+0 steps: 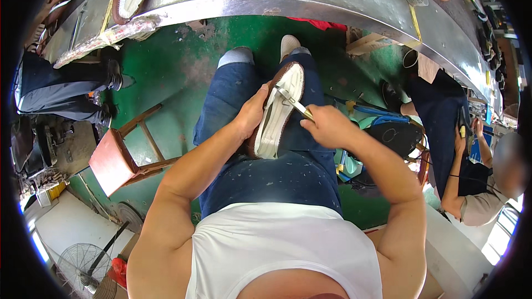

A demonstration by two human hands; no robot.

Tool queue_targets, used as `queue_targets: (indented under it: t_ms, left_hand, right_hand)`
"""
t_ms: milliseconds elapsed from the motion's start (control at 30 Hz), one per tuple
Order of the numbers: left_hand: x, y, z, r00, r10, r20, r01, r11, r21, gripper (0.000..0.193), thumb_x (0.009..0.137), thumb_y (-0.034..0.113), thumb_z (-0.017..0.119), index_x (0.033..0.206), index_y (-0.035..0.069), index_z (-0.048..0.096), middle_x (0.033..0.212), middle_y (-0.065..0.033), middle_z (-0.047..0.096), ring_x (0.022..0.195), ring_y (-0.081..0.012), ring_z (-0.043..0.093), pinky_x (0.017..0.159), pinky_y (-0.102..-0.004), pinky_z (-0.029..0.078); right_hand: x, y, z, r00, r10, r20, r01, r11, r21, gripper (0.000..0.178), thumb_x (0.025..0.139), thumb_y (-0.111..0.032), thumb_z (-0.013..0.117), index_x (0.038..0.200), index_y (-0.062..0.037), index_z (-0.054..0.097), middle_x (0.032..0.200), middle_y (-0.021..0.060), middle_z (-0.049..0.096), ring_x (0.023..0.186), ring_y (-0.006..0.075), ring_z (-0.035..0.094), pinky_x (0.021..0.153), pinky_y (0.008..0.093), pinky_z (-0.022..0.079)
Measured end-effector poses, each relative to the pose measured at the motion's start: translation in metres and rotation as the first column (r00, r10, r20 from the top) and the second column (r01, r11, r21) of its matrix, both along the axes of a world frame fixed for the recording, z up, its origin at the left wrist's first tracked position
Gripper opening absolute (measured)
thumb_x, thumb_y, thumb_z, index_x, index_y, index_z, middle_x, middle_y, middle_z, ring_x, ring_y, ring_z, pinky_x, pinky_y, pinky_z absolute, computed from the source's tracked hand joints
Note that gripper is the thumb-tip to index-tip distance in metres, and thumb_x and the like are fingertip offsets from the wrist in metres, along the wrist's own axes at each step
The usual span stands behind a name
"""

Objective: Pulling and securing shoe upper material over a last using pincers to finish assembly.

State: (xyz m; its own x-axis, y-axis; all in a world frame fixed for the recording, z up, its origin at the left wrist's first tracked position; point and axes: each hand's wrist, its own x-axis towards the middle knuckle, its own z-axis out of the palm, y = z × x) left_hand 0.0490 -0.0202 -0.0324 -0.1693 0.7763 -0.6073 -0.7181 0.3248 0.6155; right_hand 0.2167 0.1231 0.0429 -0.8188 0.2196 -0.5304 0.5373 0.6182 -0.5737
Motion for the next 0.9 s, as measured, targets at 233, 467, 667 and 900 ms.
queue_targets:
  t_ms: [233, 467, 667, 900]
  left_hand:
    - [-0.005, 0.009, -0.008, 0.987, -0.085, -0.134, 0.097, 0.991, 0.09, 0.057, 0.105, 0.038, 0.051, 0.154, 0.011, 0.039, 0.139, -0.0061, 0.057, 0.122, -0.0155, 0.055, 0.104, -0.0321, 0.044]
    - [-0.002, 0.019, -0.008, 0.994, -0.105, 0.017, 0.104, 0.993, 0.047, 0.056, 0.101, 0.029, 0.061, 0.152, 0.012, 0.043, 0.132, -0.0035, 0.062, 0.115, -0.014, 0.059, 0.099, -0.0309, 0.048]
    - [0.0, 0.036, -0.004, 0.954, -0.273, -0.123, 0.262, 0.96, -0.099, 0.053, 0.097, 0.023, 0.064, 0.145, 0.007, 0.05, 0.123, -0.008, 0.066, 0.106, -0.0158, 0.063, 0.093, -0.0323, 0.05]
    - [0.002, 0.047, -0.008, 0.875, -0.364, -0.32, 0.286, 0.921, -0.266, 0.056, 0.088, 0.028, 0.069, 0.134, -0.001, 0.055, 0.118, -0.0163, 0.066, 0.105, -0.0232, 0.064, 0.091, -0.0365, 0.051]
  right_hand:
    - [0.021, -0.058, -0.051, 0.879, -0.46, -0.125, 0.439, 0.884, -0.163, 0.03, 0.096, -0.026, 0.061, 0.106, 0.0023, 0.06, 0.086, 0.0246, 0.067, 0.086, 0.0433, 0.065, 0.078, 0.0497, 0.051]
    - [0.038, -0.043, -0.059, 0.74, -0.579, 0.341, 0.587, 0.309, -0.749, 0.031, 0.1, -0.027, 0.06, 0.111, 0.0017, 0.061, 0.084, 0.0058, 0.063, 0.072, 0.0142, 0.06, 0.05, 0.0205, 0.042]
    - [0.079, -0.017, -0.094, 0.763, -0.383, 0.521, 0.373, -0.399, -0.838, 0.039, 0.096, -0.025, 0.066, 0.118, 0.0056, 0.057, 0.09, 0.0121, 0.064, 0.073, 0.0204, 0.064, 0.041, 0.0193, 0.043]
    - [0.073, 0.016, -0.043, 0.796, -0.549, 0.256, 0.543, 0.46, -0.703, 0.037, 0.103, -0.03, 0.053, 0.115, 0.0048, 0.058, 0.093, 0.0124, 0.069, 0.077, 0.0195, 0.069, 0.053, 0.0297, 0.054]
